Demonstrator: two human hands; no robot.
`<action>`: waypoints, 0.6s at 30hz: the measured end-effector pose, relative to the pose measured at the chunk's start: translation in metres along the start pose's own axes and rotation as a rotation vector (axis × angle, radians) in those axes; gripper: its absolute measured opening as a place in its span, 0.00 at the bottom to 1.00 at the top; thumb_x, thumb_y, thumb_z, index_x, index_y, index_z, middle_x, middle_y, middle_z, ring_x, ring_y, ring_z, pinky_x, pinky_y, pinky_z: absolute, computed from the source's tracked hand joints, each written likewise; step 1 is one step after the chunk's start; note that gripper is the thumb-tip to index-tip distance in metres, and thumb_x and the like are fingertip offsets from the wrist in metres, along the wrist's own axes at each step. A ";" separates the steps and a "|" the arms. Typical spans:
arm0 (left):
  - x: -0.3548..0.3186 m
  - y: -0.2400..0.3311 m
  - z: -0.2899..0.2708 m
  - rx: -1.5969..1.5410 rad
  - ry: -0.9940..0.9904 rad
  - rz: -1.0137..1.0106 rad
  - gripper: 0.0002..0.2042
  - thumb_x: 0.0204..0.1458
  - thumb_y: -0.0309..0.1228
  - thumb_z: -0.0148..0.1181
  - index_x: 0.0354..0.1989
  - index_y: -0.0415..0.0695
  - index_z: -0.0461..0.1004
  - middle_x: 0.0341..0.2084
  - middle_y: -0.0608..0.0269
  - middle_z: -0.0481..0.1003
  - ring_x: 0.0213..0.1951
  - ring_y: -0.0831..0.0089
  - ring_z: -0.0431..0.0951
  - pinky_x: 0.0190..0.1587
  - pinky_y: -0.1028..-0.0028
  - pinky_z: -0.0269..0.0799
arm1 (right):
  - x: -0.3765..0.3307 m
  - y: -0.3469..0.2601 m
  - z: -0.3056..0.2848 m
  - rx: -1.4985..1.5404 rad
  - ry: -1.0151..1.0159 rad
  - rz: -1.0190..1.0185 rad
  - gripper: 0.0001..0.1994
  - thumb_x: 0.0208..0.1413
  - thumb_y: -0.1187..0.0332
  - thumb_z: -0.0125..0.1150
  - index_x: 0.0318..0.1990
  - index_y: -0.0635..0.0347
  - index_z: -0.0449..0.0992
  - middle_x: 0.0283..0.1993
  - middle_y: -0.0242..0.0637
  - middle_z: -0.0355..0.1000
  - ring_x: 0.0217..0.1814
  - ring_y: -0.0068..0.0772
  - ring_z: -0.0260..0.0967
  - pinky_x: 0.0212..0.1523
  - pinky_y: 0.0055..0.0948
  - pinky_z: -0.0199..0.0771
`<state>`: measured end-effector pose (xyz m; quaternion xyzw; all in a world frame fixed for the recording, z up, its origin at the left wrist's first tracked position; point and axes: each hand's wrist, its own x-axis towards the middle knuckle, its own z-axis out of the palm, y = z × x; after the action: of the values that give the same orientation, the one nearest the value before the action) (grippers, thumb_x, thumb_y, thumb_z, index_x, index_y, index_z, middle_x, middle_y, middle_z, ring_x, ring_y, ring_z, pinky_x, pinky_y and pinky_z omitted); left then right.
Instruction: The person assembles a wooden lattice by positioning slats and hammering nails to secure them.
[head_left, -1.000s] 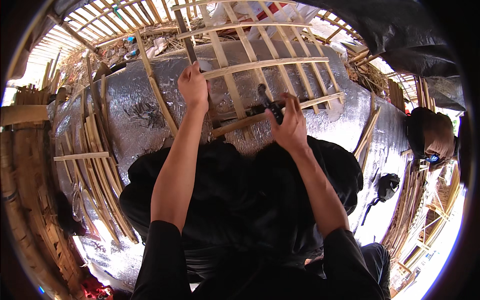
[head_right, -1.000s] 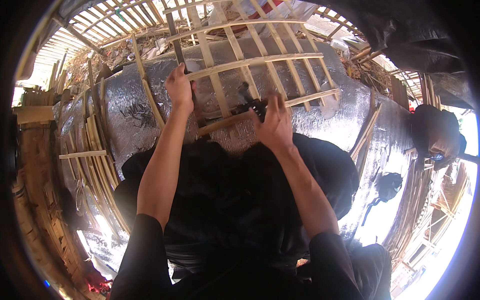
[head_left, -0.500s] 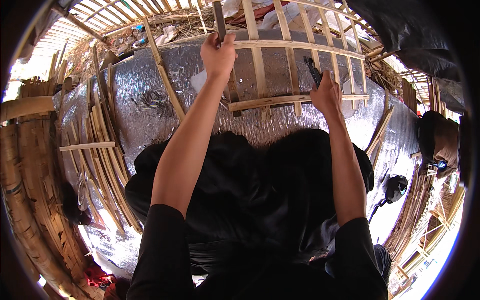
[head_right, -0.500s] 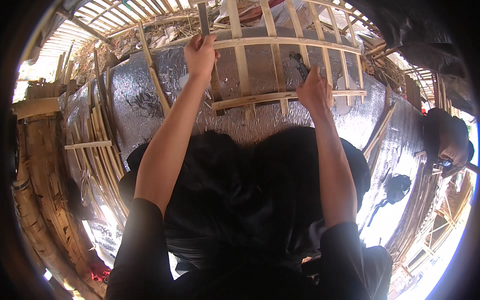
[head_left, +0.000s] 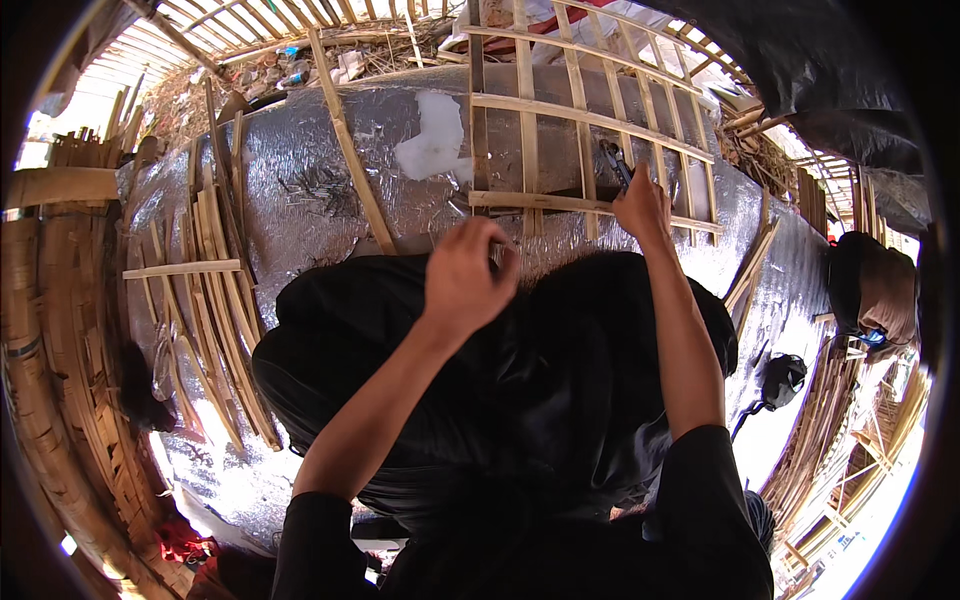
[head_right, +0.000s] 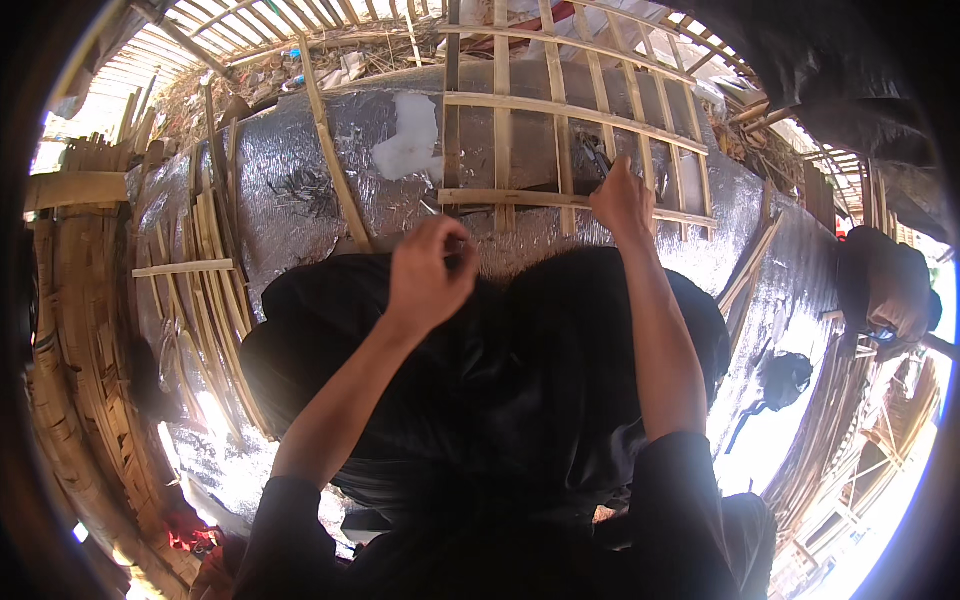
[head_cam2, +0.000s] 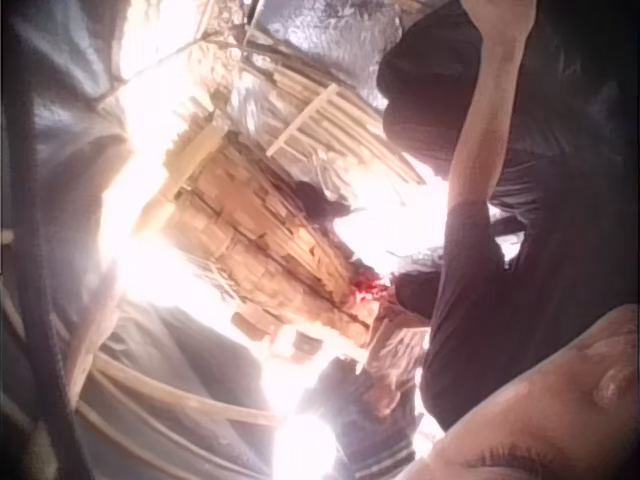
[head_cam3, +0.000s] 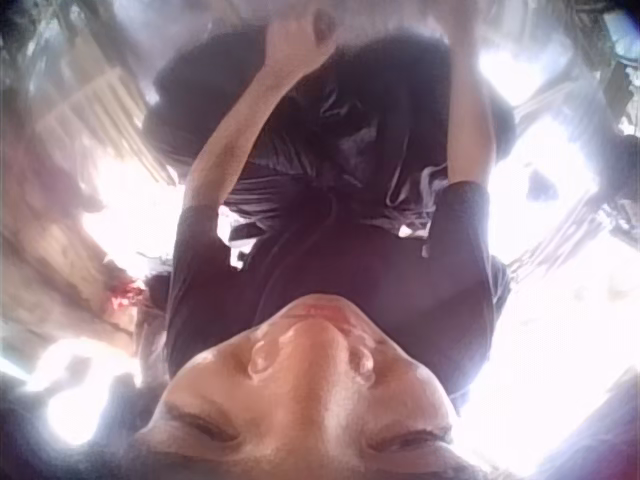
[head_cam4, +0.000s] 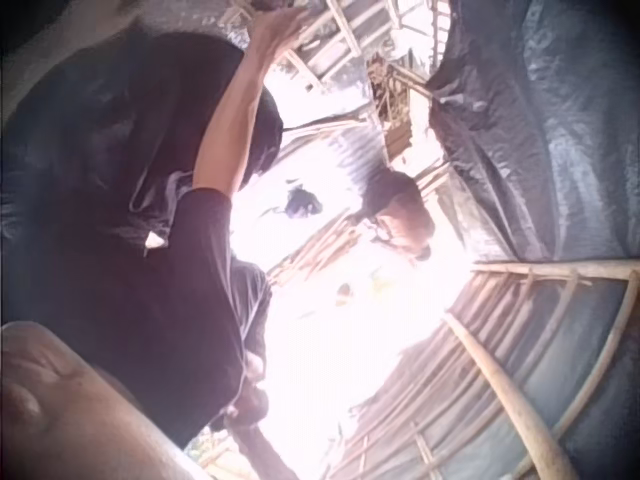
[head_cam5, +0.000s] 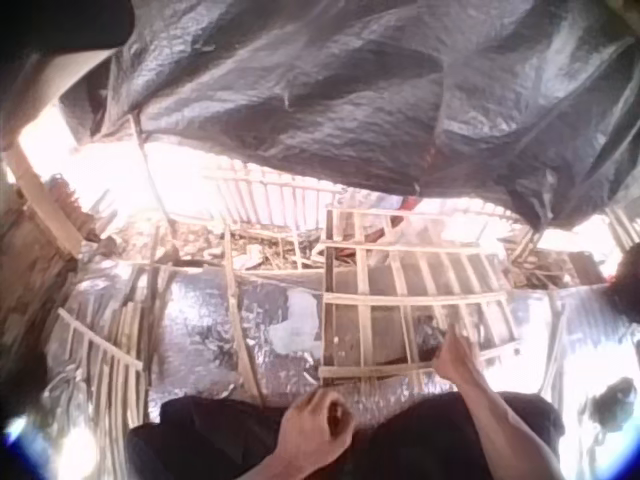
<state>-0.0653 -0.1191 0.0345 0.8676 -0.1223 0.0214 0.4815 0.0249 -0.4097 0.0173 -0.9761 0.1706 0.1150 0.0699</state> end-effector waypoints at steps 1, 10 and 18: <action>0.000 0.022 0.013 0.081 -0.023 0.067 0.14 0.49 0.29 0.65 0.43 0.40 0.73 0.37 0.52 0.75 0.43 0.55 0.78 0.48 0.57 0.73 | -0.004 -0.002 0.001 0.020 -0.001 0.023 0.24 0.53 0.70 0.62 0.57 0.65 0.64 0.48 0.61 0.77 0.54 0.65 0.75 0.58 0.57 0.71; 0.036 0.016 0.130 0.588 0.046 0.189 0.33 0.58 0.45 0.56 0.67 0.36 0.63 0.57 0.43 0.69 0.61 0.44 0.68 0.67 0.52 0.58 | -0.017 -0.006 0.003 0.108 0.076 -0.028 0.33 0.56 0.67 0.62 0.68 0.66 0.58 0.51 0.65 0.76 0.57 0.67 0.72 0.60 0.56 0.70; 0.030 0.008 0.136 0.522 0.132 0.273 0.29 0.56 0.41 0.55 0.64 0.38 0.66 0.50 0.42 0.70 0.57 0.40 0.69 0.66 0.49 0.59 | -0.095 -0.052 -0.037 0.460 0.082 -0.207 0.17 0.63 0.62 0.61 0.51 0.66 0.71 0.45 0.62 0.75 0.52 0.67 0.73 0.51 0.56 0.70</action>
<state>-0.0488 -0.2434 -0.0272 0.9342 -0.1968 0.1732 0.2420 -0.0363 -0.3374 0.0814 -0.9506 0.0944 0.0256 0.2945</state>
